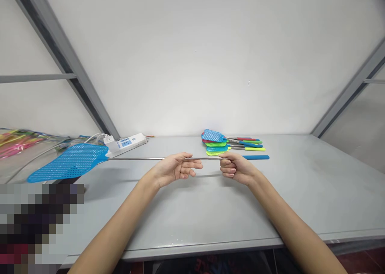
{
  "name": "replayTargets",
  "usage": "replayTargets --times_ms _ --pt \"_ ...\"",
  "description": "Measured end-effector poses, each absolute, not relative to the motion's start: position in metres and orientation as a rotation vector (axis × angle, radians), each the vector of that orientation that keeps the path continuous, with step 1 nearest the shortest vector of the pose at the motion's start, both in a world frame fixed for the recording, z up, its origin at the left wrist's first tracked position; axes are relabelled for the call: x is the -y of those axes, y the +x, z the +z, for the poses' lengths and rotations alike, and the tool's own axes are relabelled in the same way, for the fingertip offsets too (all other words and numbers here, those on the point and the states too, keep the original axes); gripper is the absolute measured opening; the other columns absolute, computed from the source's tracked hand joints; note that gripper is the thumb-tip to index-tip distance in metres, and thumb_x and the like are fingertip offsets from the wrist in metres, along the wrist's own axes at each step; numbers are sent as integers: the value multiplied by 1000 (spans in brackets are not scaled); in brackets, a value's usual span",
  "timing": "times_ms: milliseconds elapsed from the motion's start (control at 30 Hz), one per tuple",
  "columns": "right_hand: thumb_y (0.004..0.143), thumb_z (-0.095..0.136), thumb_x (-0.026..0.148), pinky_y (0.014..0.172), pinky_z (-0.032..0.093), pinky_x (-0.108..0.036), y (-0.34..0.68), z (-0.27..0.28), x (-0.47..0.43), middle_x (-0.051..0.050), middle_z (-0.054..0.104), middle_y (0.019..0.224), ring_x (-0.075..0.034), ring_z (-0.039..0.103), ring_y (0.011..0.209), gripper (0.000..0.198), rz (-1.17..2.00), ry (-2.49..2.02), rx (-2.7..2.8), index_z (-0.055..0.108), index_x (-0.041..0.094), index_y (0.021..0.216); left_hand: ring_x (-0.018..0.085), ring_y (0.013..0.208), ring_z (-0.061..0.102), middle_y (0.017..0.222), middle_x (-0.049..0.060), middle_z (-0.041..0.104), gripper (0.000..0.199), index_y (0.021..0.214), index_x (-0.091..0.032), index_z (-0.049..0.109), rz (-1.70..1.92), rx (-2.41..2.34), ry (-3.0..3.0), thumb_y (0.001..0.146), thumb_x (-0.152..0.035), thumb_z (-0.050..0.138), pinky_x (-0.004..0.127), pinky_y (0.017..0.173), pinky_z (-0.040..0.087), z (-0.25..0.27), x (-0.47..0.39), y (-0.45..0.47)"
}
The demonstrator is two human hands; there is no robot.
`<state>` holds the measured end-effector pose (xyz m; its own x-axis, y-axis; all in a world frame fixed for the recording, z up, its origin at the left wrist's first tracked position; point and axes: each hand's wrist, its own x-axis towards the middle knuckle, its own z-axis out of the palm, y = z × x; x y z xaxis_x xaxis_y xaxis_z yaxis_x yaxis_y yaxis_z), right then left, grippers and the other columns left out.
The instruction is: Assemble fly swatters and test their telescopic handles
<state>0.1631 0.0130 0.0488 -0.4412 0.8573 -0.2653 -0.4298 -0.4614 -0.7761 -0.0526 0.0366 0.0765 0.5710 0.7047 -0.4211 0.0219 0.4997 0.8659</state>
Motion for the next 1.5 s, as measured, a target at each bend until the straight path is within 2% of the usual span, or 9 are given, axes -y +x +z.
replayTargets --times_ms 533,867,1067,1500 --pt "67 54 22 35 16 -20 164 50 -12 8 16 47 -3 15 37 33 1935 -839 811 26 18 49 10 50 54 75 9 65 24 82 -8 60 504 -950 964 70 -28 53 20 43 37 83 -46 -78" --pt "68 51 22 36 15 -21 161 45 -12 8 13 46 -4 14 37 36 1884 -836 807 23 19 47 11 52 55 77 9 65 25 82 -9 61 537 -960 1005 70 -29 52 22 49 39 81 -47 -82" --pt "68 51 23 37 16 -23 160 32 -19 8 11 43 -5 14 36 41 1806 -782 744 17 19 44 13 55 56 75 9 63 30 74 -11 59 702 -913 1150 72 -38 47 23 49 37 66 -37 -60" --pt "75 44 34 41 17 -22 126 21 -4 7 17 42 -6 20 38 37 1969 -595 794 31 16 46 9 46 50 52 0 54 30 63 -14 51 820 -868 1362 71 -43 47 23 50 36 46 -27 -37"
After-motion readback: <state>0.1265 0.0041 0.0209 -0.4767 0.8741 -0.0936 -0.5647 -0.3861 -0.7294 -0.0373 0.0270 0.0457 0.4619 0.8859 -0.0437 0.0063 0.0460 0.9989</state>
